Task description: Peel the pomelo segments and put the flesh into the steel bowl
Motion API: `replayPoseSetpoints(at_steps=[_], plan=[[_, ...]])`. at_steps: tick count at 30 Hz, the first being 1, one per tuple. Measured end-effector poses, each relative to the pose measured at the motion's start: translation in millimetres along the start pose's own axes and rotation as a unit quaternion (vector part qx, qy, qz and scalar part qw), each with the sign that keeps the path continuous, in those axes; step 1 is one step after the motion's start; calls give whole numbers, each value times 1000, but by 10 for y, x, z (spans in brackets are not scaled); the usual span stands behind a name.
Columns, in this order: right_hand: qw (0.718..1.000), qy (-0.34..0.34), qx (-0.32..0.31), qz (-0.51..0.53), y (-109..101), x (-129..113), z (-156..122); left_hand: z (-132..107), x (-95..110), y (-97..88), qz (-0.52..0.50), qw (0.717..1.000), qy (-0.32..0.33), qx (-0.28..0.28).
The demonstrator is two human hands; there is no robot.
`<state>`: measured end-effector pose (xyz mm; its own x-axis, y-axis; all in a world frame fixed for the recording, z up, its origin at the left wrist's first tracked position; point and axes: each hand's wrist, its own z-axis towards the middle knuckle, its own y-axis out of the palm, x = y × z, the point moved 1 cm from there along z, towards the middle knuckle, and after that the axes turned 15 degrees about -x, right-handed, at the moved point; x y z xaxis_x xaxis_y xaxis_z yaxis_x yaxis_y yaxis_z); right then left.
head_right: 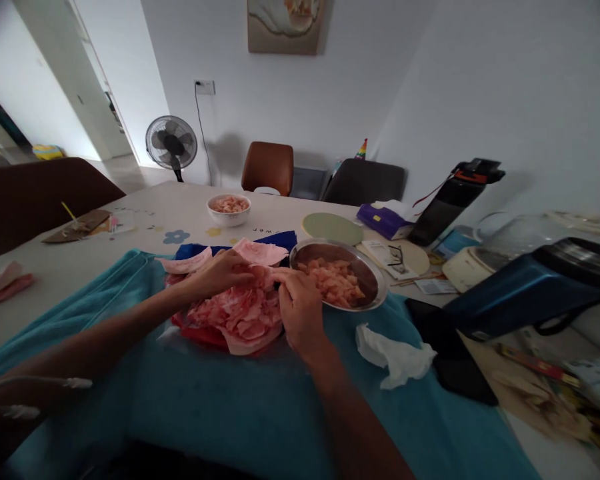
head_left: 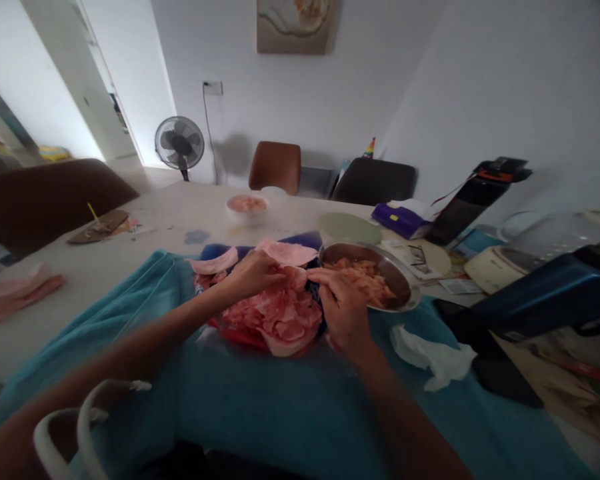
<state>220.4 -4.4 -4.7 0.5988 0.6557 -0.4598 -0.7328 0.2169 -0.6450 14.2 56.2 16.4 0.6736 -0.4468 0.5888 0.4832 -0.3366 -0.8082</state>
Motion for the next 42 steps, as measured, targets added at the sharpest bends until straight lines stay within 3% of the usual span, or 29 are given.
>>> replayPoseSetpoints(at_steps=[7, 13, 17, 19, 22, 26, 32, 36, 40, 42], plan=[[999, 41, 7, -5, 49, -4, -13, -117, -20, 34, -59, 998, 12, 29], [999, 41, 14, 18, 38, -22, -18, -279, -64, 50, -190, 978, 0, 91], [998, 30, 42, 42, 12, -106, 3, -317, 9, -35, -389, 911, 16, 133], [996, 37, 47, 72, 8, -159, 14, -328, 90, -44, -486, 866, 64, 97], [982, 90, 43, 158, 5, -221, 28, -335, 215, 4, -576, 809, 120, -4], [953, 161, 27, 254, -10, -260, 44, -329, 293, 92, -629, 766, 122, -46], [917, 217, -4, 334, 4, -311, 58, -351, 297, 162, -617, 773, 139, -50], [912, 220, -35, 345, 21, -367, 74, -379, 282, 213, -611, 776, 151, -45], [896, 258, -46, 358, 40, -383, 84, -394, 236, 293, -633, 765, 113, -31], [880, 288, -51, 374, 61, -385, 83, -401, 221, 334, -629, 773, 84, -23]])
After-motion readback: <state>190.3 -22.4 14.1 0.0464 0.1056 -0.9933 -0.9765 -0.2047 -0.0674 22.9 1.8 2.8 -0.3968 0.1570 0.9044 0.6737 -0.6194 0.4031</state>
